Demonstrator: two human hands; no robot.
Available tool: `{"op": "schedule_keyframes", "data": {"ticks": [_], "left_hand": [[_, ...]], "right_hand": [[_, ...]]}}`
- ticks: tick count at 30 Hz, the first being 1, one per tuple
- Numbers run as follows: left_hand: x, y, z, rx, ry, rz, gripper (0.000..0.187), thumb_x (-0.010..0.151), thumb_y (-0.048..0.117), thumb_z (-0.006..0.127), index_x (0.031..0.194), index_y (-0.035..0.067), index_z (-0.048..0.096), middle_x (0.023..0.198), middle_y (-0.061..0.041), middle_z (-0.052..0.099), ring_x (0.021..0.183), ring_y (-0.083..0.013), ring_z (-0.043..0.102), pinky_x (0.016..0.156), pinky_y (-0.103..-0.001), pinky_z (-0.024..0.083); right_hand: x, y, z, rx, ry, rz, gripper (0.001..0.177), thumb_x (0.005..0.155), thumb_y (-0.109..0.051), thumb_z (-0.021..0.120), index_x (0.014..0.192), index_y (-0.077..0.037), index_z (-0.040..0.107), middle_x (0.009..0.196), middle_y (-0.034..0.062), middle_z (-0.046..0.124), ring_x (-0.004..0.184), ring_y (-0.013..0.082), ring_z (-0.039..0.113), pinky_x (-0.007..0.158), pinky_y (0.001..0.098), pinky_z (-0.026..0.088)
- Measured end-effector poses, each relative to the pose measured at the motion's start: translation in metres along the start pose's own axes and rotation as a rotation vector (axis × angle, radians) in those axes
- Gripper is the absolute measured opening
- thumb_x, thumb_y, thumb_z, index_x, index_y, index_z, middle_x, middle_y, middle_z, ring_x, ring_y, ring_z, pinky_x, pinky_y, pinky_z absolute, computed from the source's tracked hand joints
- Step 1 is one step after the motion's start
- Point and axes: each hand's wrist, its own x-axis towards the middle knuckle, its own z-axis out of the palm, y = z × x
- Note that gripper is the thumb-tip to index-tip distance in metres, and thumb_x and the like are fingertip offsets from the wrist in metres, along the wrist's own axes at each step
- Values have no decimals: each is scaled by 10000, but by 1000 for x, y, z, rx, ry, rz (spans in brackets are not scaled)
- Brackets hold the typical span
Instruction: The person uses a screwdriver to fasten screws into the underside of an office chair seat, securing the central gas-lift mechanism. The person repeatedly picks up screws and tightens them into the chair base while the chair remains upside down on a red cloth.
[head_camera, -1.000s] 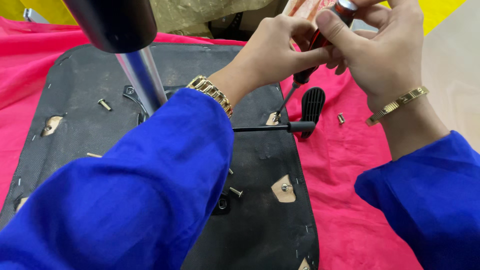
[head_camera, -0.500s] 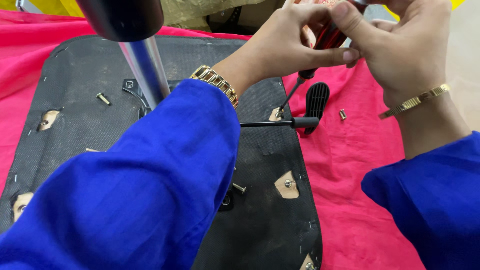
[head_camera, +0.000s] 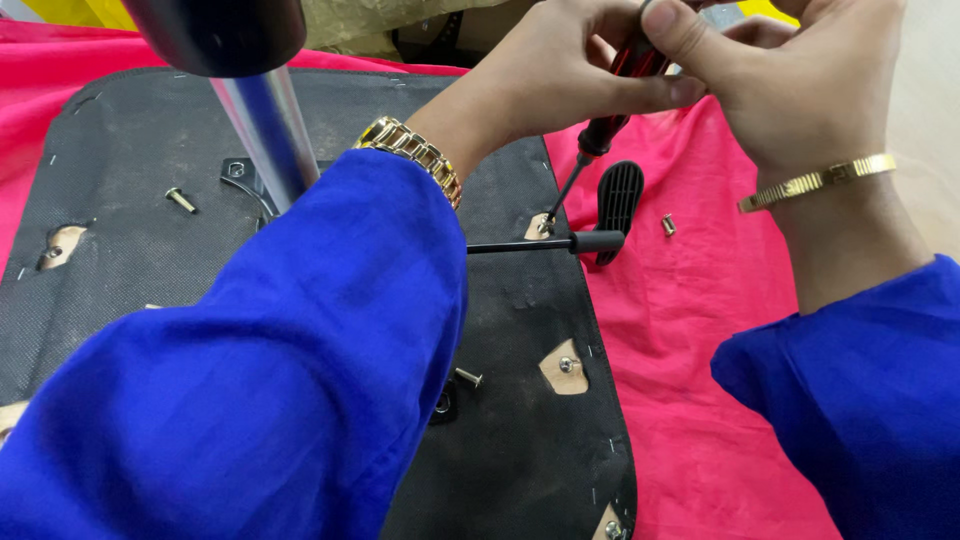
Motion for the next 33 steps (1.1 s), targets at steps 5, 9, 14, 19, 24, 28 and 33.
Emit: {"op": "schedule_keyframes", "data": {"ticks": [5,9,14,19,24,28,33], "left_hand": [[1,0,-4,-200,-28,189,387,912,250,906,1149,14,711,1028,-43,771,936,-97,764,856,-282,649],[2,-2,-6,-147,-15,67,397,879,239,889,1166,51,689,996,-29,762,893,-98,765,832,-285,632],[1,1,-1,-316,-97,133,273,925,136,824,1158,40,719,1045,-33,769,964,-94,748,887,-279,627],[-3,8,-4,-176,-25,111,216,885,123,844,1067,42,758,928,-15,785,829,-96,755,749,-269,603],[-10,18,-6,-195,-29,-61,200,880,170,803,1012,41,726,815,-23,752,711,-107,742,634,-283,595],[-9,20,-6,-100,9,32,265,882,193,853,1076,51,741,950,-3,774,850,-77,731,777,-260,585],[-5,15,-2,-220,-2,52,242,918,125,787,1130,29,718,1057,-37,769,966,-102,730,864,-287,595]], "right_hand": [[4,-2,7,170,-35,-6,202,1069,-112,740,1207,-2,641,1125,58,721,860,116,710,749,240,590],[0,1,2,255,-90,38,174,1097,-127,684,1221,-10,649,1075,41,713,868,100,728,757,227,623],[3,4,6,64,20,25,255,1066,-124,787,1158,54,629,1017,101,690,812,149,715,686,255,597],[-8,-3,24,181,82,63,271,1054,-161,736,1205,45,649,1142,73,727,740,124,700,616,239,578],[-15,-10,29,307,36,82,263,1069,-174,600,1269,-6,623,998,39,718,714,69,711,597,193,592],[-15,-3,24,96,118,21,208,1107,-131,695,1217,45,698,932,89,723,678,122,676,591,249,557],[-11,11,19,-85,207,-254,328,1053,-82,827,1199,138,632,1024,167,705,688,178,698,555,276,552]]}}
